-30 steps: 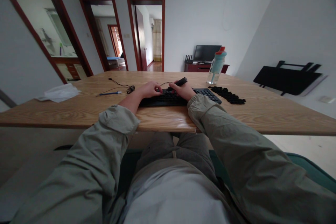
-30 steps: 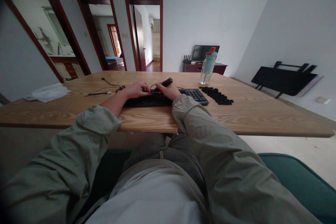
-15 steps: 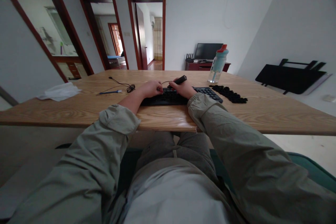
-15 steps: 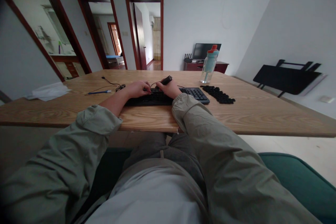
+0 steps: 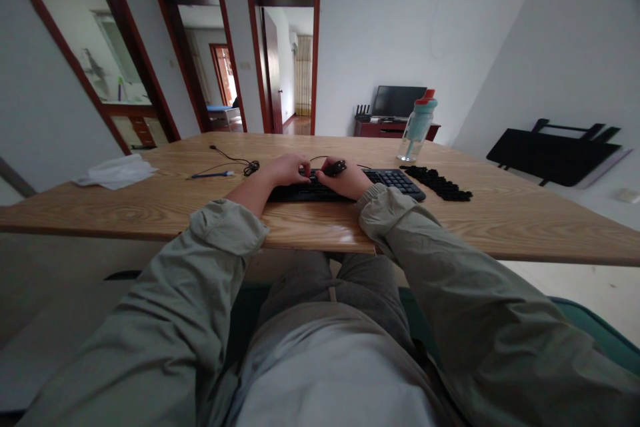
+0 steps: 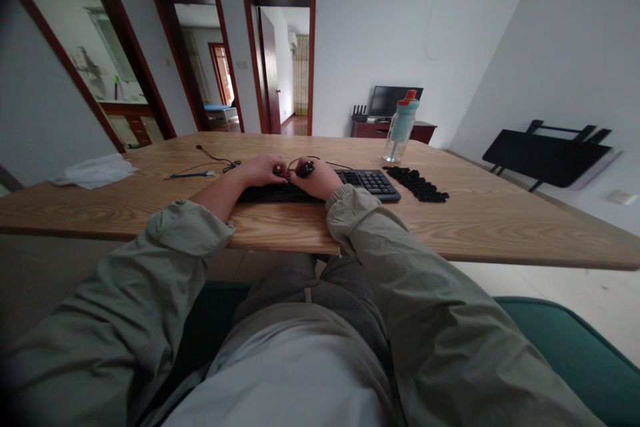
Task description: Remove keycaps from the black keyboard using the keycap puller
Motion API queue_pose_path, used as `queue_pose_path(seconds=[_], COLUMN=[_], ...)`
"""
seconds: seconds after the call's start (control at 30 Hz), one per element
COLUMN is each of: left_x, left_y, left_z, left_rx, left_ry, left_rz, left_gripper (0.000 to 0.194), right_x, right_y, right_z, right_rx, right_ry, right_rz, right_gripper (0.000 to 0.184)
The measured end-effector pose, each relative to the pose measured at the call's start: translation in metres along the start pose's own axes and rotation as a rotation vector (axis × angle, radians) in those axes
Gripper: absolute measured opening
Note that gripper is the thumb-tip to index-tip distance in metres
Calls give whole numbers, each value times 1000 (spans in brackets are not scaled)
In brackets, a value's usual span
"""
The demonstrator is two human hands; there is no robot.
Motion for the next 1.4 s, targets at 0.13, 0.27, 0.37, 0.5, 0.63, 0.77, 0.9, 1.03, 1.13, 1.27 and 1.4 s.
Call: queue_pose_path(seconds=[0.13,0.27,0.37,0.5,0.63,0.77,0.9,1.03,1.13,1.27,1.4], left_x=[0,-2,-3,-3,-1,-1,-4,-5,-4,-2,-2], left_y=[1,3,3,-4,-17,-16,-14,-20,-20,-14,-13], left_z=[2,4,4,1,1,1,-4,-8,-10,-8,-11], left_rx=[-12,-34,-34,53,176,203,257,248,222,195,143], left_ry=[9,24,39,24,35,38,22,-8,-45,-60,-85], left_rz=[17,21,20,36,89,60,47,104,135,130,151], left_gripper=[22,20,21,22,23,24,24,26,28,33,36], right_x=[3,4,4,3,-2,-13,-25,-33,-37,-42,-44], right_y=[-6,-13,-15,-13,-8,-5,2,9,10,10,11], right_z=[2,3,0,-2,-3,-3,-6,-7,-9,-12,-16], right_rx=[120,178,125,111,118,67,5,-34,-40,-56,-79], right_ry=[40,33,3,-11,1,15,-11,-19,-38,-67,-103], right_rz=[10,41,69,67,29,17,4,-23,-34,-39,-48], right_gripper=[24,27,24,23,24,21,23,22,22,26,26])
Point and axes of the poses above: each hand's wrist, its own x-axis away from the middle knuckle, its own z-axis out of the back of the hand, y = z × x, the point moved 10 cm from there along -x, towards the middle knuckle, and after that the axes turned 5 degrees about x, right-handed, at the moved point
